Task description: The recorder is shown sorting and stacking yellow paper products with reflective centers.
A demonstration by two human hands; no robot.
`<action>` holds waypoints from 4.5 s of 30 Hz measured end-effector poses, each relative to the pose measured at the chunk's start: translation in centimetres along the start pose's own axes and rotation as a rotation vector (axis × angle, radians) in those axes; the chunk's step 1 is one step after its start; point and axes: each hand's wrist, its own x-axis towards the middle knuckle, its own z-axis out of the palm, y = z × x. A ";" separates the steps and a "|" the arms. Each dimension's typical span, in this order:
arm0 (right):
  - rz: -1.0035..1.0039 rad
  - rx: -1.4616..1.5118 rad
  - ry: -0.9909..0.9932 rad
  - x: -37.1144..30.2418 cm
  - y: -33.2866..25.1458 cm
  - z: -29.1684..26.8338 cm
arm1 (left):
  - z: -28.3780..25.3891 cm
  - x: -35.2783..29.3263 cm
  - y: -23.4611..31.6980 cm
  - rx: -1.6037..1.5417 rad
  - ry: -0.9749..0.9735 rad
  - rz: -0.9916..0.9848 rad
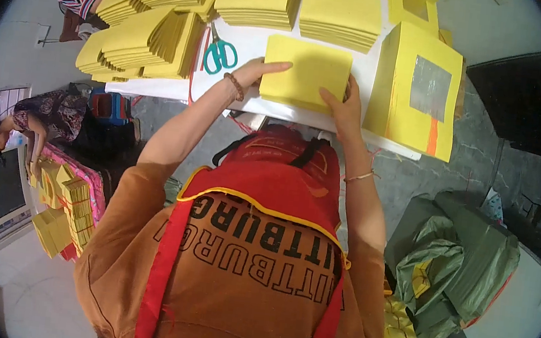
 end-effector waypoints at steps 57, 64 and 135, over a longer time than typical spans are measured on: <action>0.288 0.166 -0.283 2.4 -0.6 -1.8 | -0.7 1.7 -4.3 -0.010 0.214 0.372; 0.327 0.111 -0.242 1.6 -0.6 -2.2 | -2.6 3.1 -8.1 0.112 0.276 0.294; -0.047 0.310 -0.236 3.1 -1.8 -1.3 | -0.8 -3.3 2.2 0.533 -0.112 0.634</action>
